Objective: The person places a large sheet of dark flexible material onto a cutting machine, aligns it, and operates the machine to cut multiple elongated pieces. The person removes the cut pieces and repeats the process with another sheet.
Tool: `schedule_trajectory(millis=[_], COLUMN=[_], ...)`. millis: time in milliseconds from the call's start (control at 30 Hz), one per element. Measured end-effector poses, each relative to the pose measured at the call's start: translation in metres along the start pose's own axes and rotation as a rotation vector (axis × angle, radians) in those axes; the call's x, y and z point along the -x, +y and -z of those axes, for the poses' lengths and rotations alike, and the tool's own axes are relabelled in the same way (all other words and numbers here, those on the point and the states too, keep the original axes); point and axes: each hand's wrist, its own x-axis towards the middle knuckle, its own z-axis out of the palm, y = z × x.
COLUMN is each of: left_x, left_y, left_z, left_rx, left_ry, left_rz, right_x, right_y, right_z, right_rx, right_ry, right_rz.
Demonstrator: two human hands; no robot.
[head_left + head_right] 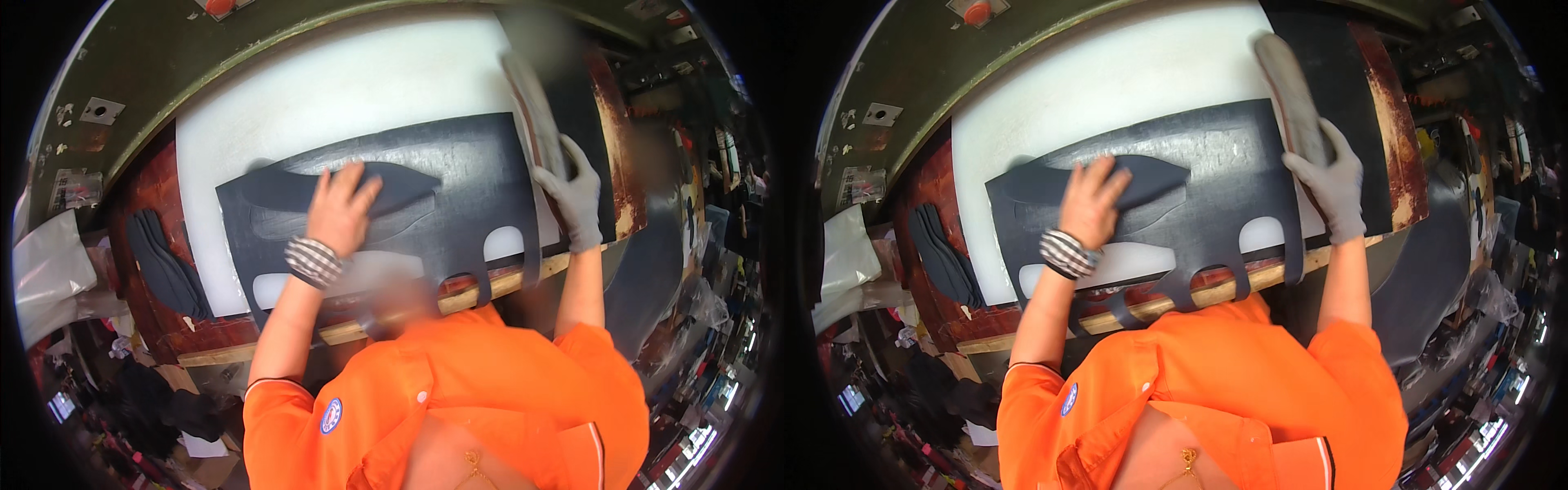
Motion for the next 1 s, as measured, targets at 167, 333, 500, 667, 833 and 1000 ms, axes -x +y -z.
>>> schedule_trajectory(millis=[167, 333, 500, 667, 833, 1000], left_x=[0.065, 0.093, 0.101, 0.112, 0.126, 0.219], left_y=[0.035, 0.046, 0.057, 0.059, -0.026, -0.162], left_z=[-0.052, -0.054, -0.072, -0.056, 0.053, 0.190], left_rx=[0.003, -0.052, -0.089, 0.023, 0.056, -0.547], left_ry=[-0.072, 0.017, 0.020, 0.042, 0.530, 1.143], left_rz=[0.121, 0.024, 0.002, -0.061, 0.007, 0.160], right_x=[0.035, 0.055, 0.076, 0.106, 0.102, 0.101], right_y=[0.094, 0.128, 0.028, -0.034, -0.021, -0.018], right_z=[0.058, 0.040, -0.040, -0.109, -0.127, -0.134], right_rx=[0.569, 0.744, 0.329, 0.182, 0.266, 0.454], right_ry=[0.089, 0.267, 0.211, -0.051, 0.026, 0.064], right_rz=[-0.188, -0.067, 0.346, 0.458, 0.412, 0.429])
